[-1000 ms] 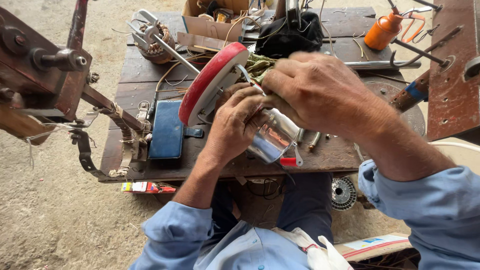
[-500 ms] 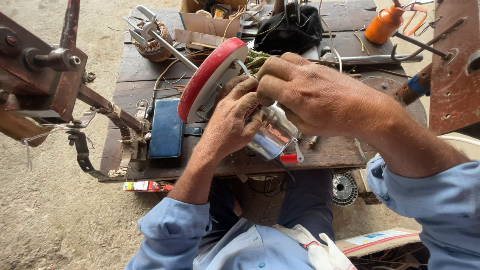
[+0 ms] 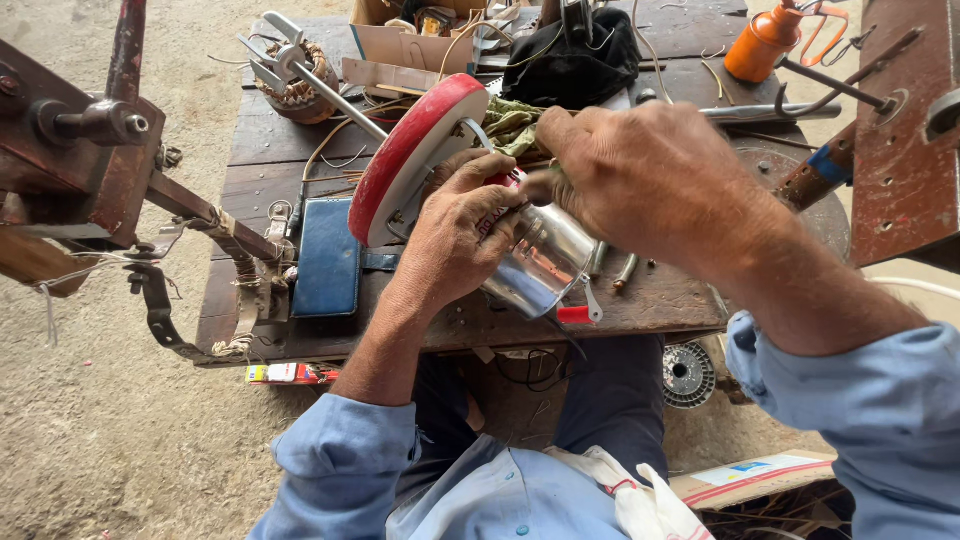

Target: The person uses a screwdriver to loosen screws on a red and silver electric motor, removes the housing to expose internal wiring, and then manipulates the wires and a power cord. The person appears to be performing maintenance or repair on the motor.

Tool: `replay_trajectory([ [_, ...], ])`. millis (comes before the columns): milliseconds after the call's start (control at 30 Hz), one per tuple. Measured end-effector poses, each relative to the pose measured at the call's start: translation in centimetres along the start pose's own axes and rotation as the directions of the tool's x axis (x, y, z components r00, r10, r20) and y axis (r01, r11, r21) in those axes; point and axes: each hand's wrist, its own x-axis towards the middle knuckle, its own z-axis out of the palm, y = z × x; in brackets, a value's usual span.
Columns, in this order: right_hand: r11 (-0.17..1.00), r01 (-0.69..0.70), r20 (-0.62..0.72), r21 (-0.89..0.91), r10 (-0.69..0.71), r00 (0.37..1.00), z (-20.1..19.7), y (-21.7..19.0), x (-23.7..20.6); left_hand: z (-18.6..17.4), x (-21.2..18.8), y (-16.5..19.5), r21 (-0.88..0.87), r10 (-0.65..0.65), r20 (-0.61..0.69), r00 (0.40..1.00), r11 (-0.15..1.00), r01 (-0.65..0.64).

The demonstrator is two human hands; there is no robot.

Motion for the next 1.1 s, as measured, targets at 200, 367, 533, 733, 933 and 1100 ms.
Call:
replay_trajectory([
  [200,0.86,0.504,-0.459,0.077,-0.418,0.784,0.4,0.1,0.0,-0.1,-0.1,0.1,-0.02,-0.017,0.005,1.0,1.0,0.017],
  [367,0.997,-0.02,-0.016,0.072,0.021,1.0,0.8,0.1,0.1,-0.4,-0.1,0.5,-0.019,0.025,0.045,0.999,1.0,-0.025],
  [533,0.838,0.544,-0.51,0.043,-0.449,0.733,0.6,0.1,-0.3,-0.4,-0.1,0.2,0.017,0.018,0.038,0.999,1.0,-0.018],
  [733,0.952,0.292,-0.369,0.096,-0.238,0.898,1.5,-0.4,-1.2,-0.1,0.1,0.3,0.042,0.038,-0.008,0.999,0.998,-0.038],
  [933,0.946,0.295,-0.58,0.131,-0.169,0.797,2.3,-0.2,-3.6,0.5,0.0,1.7,0.213,0.142,-0.109,0.984,0.97,-0.117],
  [1100,0.912,0.248,-0.736,0.327,0.081,0.672,2.9,0.3,-9.1,5.1,-3.3,5.0,0.347,0.359,-0.122,0.925,0.889,-0.299],
])
